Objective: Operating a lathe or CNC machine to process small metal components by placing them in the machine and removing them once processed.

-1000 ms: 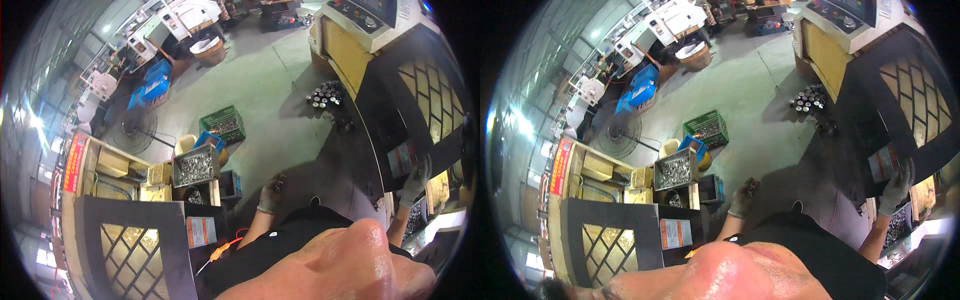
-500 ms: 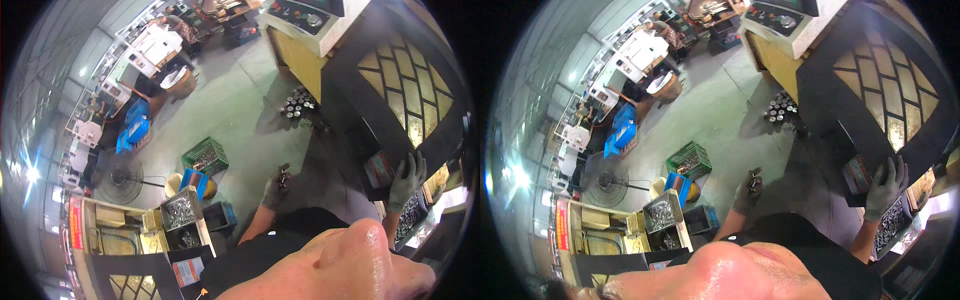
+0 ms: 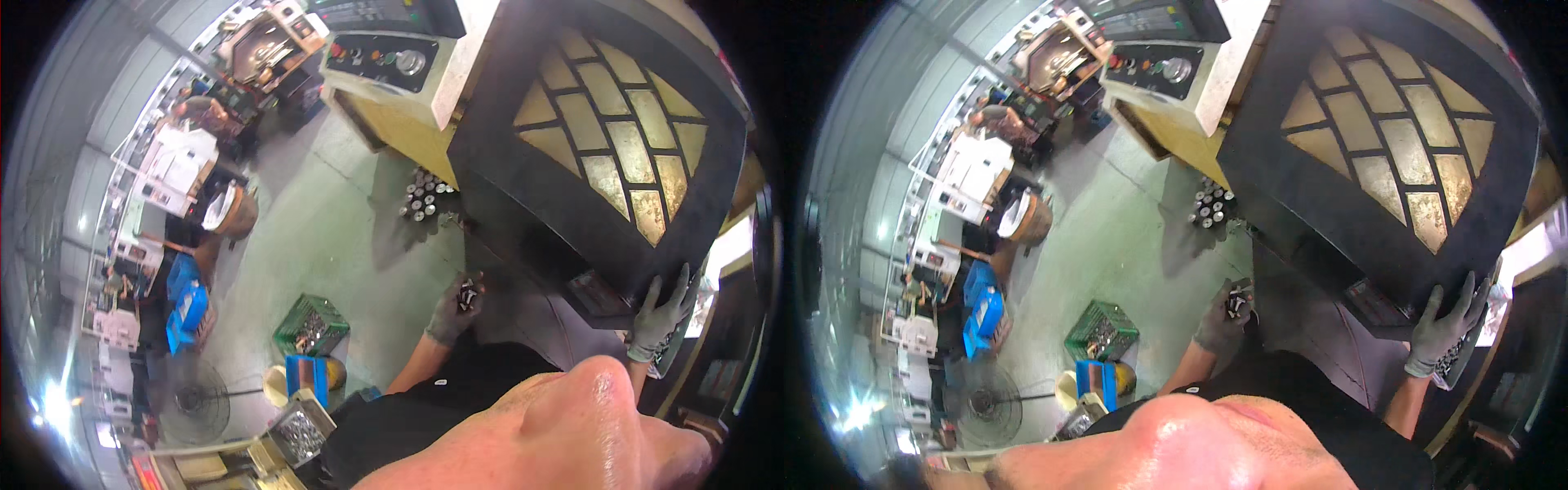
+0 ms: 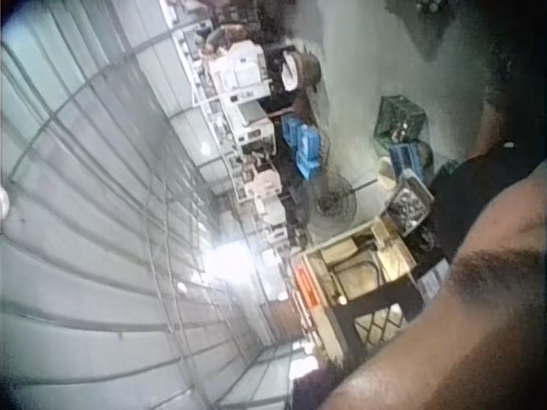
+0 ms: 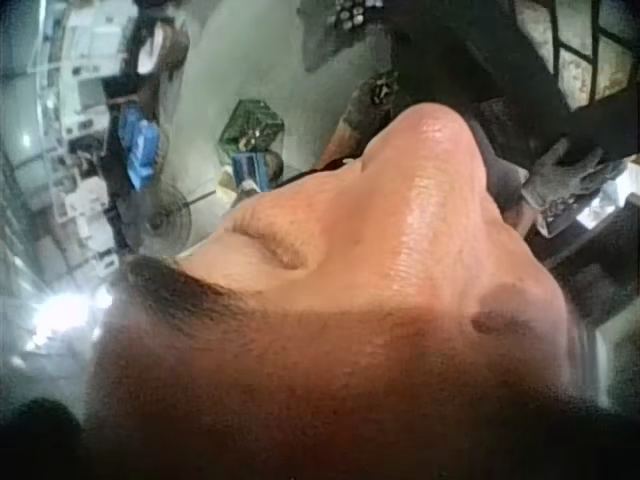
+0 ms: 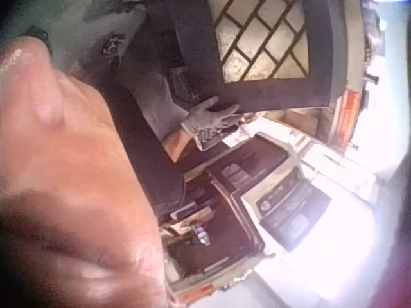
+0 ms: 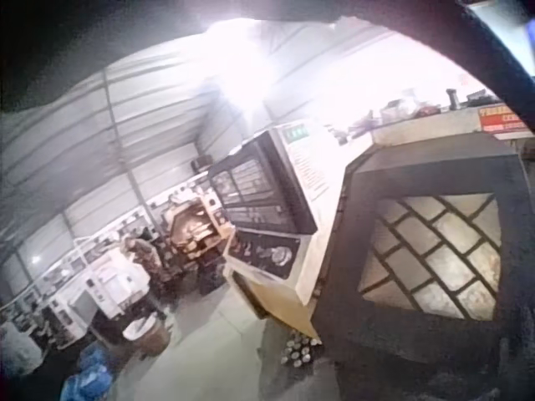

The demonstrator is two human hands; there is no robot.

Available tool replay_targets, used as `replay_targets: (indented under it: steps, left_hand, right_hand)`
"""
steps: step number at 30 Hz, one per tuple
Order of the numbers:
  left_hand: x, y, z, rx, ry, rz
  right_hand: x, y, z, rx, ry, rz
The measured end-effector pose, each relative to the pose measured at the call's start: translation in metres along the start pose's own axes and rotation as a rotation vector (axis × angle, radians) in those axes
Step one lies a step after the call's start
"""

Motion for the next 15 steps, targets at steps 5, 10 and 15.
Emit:
replay_targets:
  steps: [5,10,15]
  left_hand:
    - [-0.042,-0.019,-0.041,0.077,0.125,0.248]
    - [-0.090,-0.014,-0.075,0.018,0.180,0.259]
    - [-0.120,0.009,-0.108,-0.079,0.154,0.179]
  right_hand:
    - [0.013,-0.020,-0.027,-0.085,-0.201,0.078]
    - [0.014,-0.025,-0.023,-0.100,-0.312,0.081]
    - [0.010,-0.033,-0.015,0.111,-0.310,0.008]
Point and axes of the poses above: each hand's wrist, its own x-axis away from the middle knuckle, its own y-axis out of the back of the hand, z = x × y, the point moved 8 cm from there along -x, towards the middle knuckle
